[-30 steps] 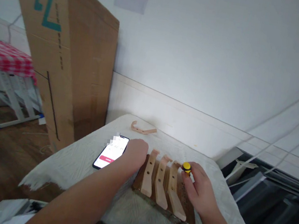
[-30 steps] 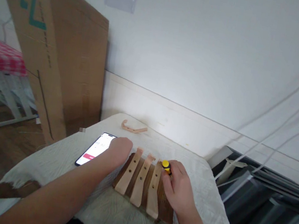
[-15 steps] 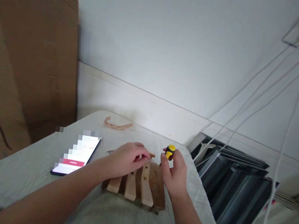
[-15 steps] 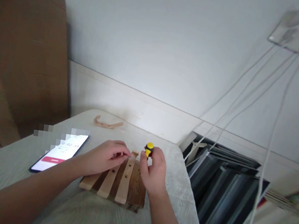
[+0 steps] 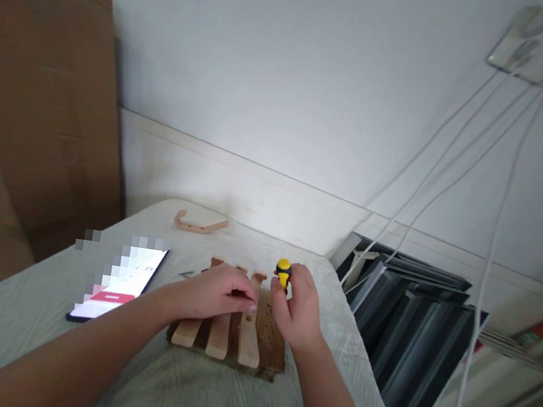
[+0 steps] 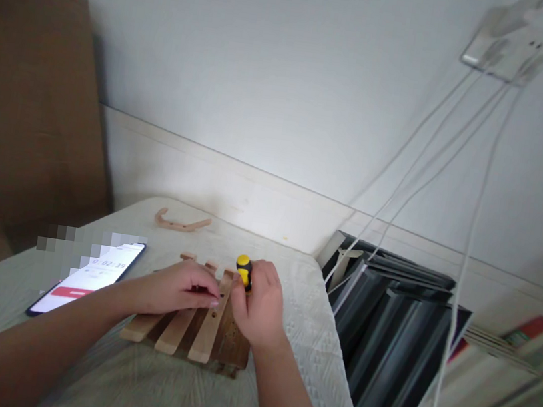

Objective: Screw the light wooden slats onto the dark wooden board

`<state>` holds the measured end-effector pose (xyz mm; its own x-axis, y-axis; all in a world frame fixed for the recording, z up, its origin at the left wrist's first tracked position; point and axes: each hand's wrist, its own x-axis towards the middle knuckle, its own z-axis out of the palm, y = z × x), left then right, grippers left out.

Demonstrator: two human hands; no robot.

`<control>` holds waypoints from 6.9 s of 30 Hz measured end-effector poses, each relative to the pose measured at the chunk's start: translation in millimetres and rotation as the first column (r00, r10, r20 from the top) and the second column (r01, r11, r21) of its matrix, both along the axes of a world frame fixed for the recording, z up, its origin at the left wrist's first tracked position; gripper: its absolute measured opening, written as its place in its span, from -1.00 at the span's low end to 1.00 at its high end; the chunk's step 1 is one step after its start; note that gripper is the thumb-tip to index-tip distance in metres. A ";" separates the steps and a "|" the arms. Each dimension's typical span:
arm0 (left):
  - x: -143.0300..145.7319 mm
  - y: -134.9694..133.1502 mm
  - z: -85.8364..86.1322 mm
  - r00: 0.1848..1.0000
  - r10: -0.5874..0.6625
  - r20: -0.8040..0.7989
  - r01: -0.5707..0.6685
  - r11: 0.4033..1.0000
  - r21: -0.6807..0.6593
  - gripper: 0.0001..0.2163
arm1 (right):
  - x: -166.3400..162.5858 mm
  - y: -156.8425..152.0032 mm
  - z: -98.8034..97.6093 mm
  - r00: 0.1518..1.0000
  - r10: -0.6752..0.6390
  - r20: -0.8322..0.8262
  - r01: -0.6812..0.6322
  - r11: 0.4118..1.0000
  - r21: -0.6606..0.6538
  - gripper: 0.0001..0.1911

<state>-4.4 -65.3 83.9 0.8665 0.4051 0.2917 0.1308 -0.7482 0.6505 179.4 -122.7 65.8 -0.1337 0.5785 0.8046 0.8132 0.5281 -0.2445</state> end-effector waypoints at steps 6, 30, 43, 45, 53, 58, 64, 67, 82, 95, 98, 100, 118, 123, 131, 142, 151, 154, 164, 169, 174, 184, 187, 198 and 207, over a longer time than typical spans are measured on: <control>1.1 1.2 -2.1 0.995 0.008 -0.103 -0.009 1.000 -0.015 -0.84 | -0.8 -1.0 3.0 1.000 -0.006 0.023 0.006 1.000 0.009 -0.95; 9.2 2.2 -1.7 0.982 -0.047 -0.184 0.040 0.998 -0.040 -0.86 | -0.4 -1.2 6.9 0.999 -0.002 -0.038 0.001 1.000 -0.021 -0.93; 3.5 3.5 1.3 0.997 0.061 -0.057 -0.065 0.995 -0.072 -0.81 | 2.6 -2.0 10.5 0.959 0.002 -0.284 -0.026 0.996 -0.080 -0.88; 2.9 1.2 3.5 0.988 0.153 0.028 -0.149 0.980 -0.130 -0.79 | 3.1 -2.9 10.9 0.932 0.037 -0.360 -0.084 0.990 -0.115 -0.87; 5.7 -0.5 2.0 0.908 0.312 0.280 -0.232 0.930 -0.285 -0.78 | -10.5 -10.8 17.2 0.940 0.161 -0.302 -0.229 0.951 -0.208 -0.86; 6.0 -1.8 4.1 0.911 0.318 0.261 -0.232 0.921 -0.314 -0.77 | -10.7 -10.3 17.4 0.951 0.152 -0.268 -0.211 0.955 -0.207 -0.84; 7.0 -4.7 6.9 0.897 0.313 0.312 -0.213 0.925 -0.315 -0.81 | -10.2 -8.9 15.7 0.955 0.149 -0.257 -0.214 0.945 -0.248 -0.83; 6.9 -5.3 6.2 0.887 0.303 0.348 -0.225 0.943 -0.247 -0.84 | -11.1 -9.1 15.8 0.951 0.157 -0.265 -0.227 0.940 -0.255 -0.84; 2.8 -12.6 12.2 0.835 0.272 0.478 -0.340 0.938 0.059 -0.88 | -13.3 -12.4 17.6 0.949 0.180 -0.260 -0.252 0.926 -0.281 -0.87; 3.1 -7.2 8.7 0.844 0.284 0.455 -0.340 0.940 0.044 -0.88 | -12.5 -10.9 16.3 0.950 0.172 -0.259 -0.243 0.931 -0.272 -0.88; 2.8 -8.3 8.9 0.842 0.298 0.449 -0.337 0.942 0.006 -0.86 | -12.7 -11.2 16.3 0.950 0.186 -0.249 -0.252 0.931 -0.264 -0.88; 2.1 -8.2 9.0 0.839 0.296 0.457 -0.328 0.945 -0.011 -0.85 | -12.9 -11.6 16.1 0.951 0.187 -0.246 -0.250 0.934 -0.256 -0.88; 5.2 -14.9 13.3 0.832 0.217 0.510 -0.225 0.973 -0.047 -0.84 | -14.8 -10.8 16.3 0.962 0.234 -0.142 -0.265 0.924 -0.277 -0.93; 5.0 -12.2 11.5 0.859 0.189 0.476 -0.180 0.982 -0.064 -0.84 | -9.7 -13.4 21.3 0.926 0.300 -0.228 -0.360 0.882 -0.304 -0.91; 4.6 -14.9 11.6 0.848 0.238 0.473 -0.177 0.969 -0.171 -0.78 | -8.6 -9.5 17.2 0.929 0.183 -0.321 -0.304 0.872 -0.383 -0.86; 5.7 -16.5 9.9 0.839 0.289 0.461 -0.214 0.954 -0.209 -0.74 | -8.4 -8.6 17.1 0.946 0.197 -0.258 -0.291 0.865 -0.408 -0.91; 6.0 -15.5 8.2 0.846 0.275 0.457 -0.195 0.957 -0.216 -0.73 | -6.3 -6.8 15.8 0.917 0.261 -0.302 -0.372 0.836 -0.404 -0.89; 6.5 -13.6 5.4 0.840 0.320 0.438 -0.248 0.945 -0.214 -0.75 | -6.2 -5.2 13.0 0.937 0.185 -0.296 -0.300 0.859 -0.415 -0.87; 6.0 -16.5 5.7 0.859 0.263 0.438 -0.206 0.963 -0.174 -0.73 | -5.9 -7.1 15.1 0.948 0.208 -0.242 -0.296 0.859 -0.418 -0.91; 5.7 -16.4 12.3 0.889 0.215 0.405 -0.207 0.976 -0.065 -0.87 | -5.6 -6.5 15.1 0.941 0.211 -0.265 -0.311 0.851 -0.424 -0.90; 4.5 -14.6 11.7 0.886 0.197 0.419 -0.194 0.980 -0.052 -0.84 | -4.4 -8.4 18.6 0.890 0.298 -0.344 -0.427 0.808 -0.406 -0.92; 1.9 -13.8 13.1 0.889 0.209 0.407 -0.212 0.977 -0.038 -0.85 | -2.6 -5.3 14.6 0.894 0.251 -0.371 -0.408 0.797 -0.445 -0.87; 0.9 -12.6 13.5 0.896 0.186 0.403 -0.195 0.981 -0.021 -0.85 | -0.8 -5.0 14.0 0.871 0.303 -0.388 -0.463 0.769 -0.440 -0.87; 2.7 -10.6 7.0 0.892 0.221 0.395 -0.189 0.975 -0.118 -0.82 | -0.4 -5.3 14.6 0.880 0.279 -0.384 -0.451 0.744 -0.494 -0.86; 2.8 -8.4 6.7 0.881 0.261 0.394 -0.220 0.964 -0.148 -0.85 | 0.0 -3.4 12.7 0.897 0.206 -0.391 -0.400 0.754 -0.521 -0.81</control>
<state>-1.6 -73.7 90.6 0.5528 0.6298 0.5457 0.0075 -0.6586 0.7525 179.4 -126.1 78.5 -0.2005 0.9105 0.3616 0.4724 0.4132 -0.7785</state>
